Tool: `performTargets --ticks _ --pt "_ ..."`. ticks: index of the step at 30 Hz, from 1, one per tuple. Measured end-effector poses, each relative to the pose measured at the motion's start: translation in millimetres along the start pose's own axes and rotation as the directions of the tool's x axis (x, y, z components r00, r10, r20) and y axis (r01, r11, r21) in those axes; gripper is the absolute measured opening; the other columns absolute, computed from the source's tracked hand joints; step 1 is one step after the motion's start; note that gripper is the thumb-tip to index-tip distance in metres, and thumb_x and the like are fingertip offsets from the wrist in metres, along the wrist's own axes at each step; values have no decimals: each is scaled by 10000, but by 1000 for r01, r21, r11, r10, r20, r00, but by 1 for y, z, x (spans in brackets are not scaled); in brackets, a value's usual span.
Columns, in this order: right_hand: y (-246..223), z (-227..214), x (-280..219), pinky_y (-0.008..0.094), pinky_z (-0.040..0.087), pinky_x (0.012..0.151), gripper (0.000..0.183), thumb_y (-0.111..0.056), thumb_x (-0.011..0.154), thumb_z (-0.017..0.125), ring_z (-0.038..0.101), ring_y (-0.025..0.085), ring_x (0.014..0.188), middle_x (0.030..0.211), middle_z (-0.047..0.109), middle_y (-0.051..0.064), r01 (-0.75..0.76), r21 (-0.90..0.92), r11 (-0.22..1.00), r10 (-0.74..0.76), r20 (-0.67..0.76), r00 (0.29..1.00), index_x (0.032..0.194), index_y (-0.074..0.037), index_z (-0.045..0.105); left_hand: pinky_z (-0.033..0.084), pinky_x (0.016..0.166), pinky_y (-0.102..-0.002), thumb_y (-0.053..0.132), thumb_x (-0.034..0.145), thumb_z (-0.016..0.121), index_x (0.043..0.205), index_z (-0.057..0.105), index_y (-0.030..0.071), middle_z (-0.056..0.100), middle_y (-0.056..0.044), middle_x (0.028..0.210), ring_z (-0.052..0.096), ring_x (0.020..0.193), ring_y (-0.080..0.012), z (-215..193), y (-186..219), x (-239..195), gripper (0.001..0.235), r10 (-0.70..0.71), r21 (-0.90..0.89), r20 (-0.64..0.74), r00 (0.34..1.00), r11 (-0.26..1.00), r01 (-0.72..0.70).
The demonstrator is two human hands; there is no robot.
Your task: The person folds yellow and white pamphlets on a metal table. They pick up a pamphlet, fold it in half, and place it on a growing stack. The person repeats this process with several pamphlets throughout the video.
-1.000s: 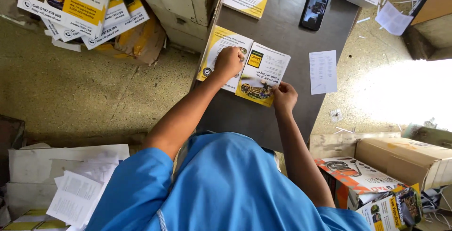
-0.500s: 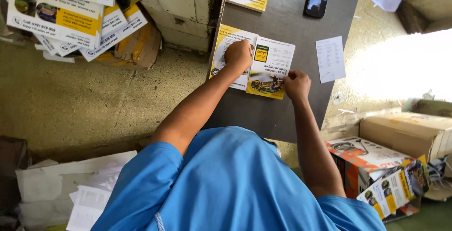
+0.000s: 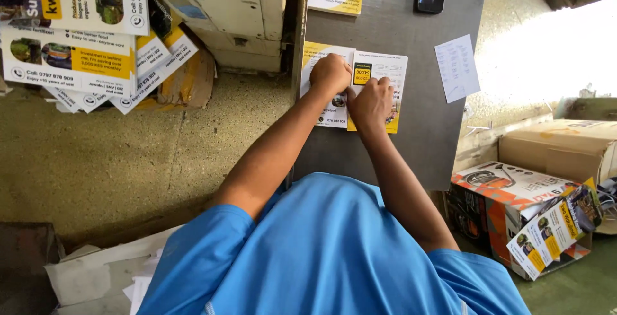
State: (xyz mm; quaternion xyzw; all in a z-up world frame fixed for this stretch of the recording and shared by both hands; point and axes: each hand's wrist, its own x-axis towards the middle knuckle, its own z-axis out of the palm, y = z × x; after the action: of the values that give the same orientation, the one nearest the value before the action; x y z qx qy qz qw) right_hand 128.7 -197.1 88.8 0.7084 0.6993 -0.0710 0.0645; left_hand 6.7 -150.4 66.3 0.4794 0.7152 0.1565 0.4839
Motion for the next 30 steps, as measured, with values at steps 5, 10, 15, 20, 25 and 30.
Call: performTargets --ticks 5,10,15,20,25,30 --pt "-7 12 10 387 584 846 507 -449 904 807 666 308 981 1045 596 178 -66 -62 996 67 21 998 1097 10 708 600 906 -599 86 911 563 907 841 227 786 -191 984 736 1072 -454 2 -5 4 311 -49 -51 34 998 997 51" --pt "-15 13 13 390 600 812 473 -425 872 809 692 312 969 1038 612 156 -97 -84 992 98 12 995 1067 -6 706 588 964 -567 110 904 572 981 840 260 790 -164 1063 718 1147 -429 -3 -2 -2 317 -75 -70 61 995 994 79" --pt "3 28 18 399 590 743 221 -239 873 671 703 325 816 911 634 164 -59 -1 998 59 -50 997 947 -30 664 608 935 -597 114 869 646 1067 783 46 767 -224 1006 737 1088 -440 -5 1 -9 251 -33 42 -35 999 999 35" --pt "56 28 20 611 539 704 238 -258 829 611 696 510 744 742 639 233 -35 281 959 69 -111 991 797 -26 653 592 940 -621 55 875 688 1110 702 -66 737 -252 1023 721 1094 -469 -5 14 -21 265 11 137 -72 997 991 -1" --pt "100 43 27 523 541 649 162 -249 804 675 677 414 640 626 603 144 -56 504 862 113 -83 990 719 -114 647 605 871 -636 106 817 801 1096 690 -47 736 -234 973 737 1044 -457 16 -3 4 337 33 188 -85 996 982 -16" --pt "113 43 26 451 504 548 154 -175 925 646 655 263 599 626 636 126 -27 723 691 37 2 999 829 -94 735 568 920 -670 77 845 750 1201 596 -86 694 -262 1093 686 1137 -489 15 8 -7 420 23 246 -57 998 969 -9"
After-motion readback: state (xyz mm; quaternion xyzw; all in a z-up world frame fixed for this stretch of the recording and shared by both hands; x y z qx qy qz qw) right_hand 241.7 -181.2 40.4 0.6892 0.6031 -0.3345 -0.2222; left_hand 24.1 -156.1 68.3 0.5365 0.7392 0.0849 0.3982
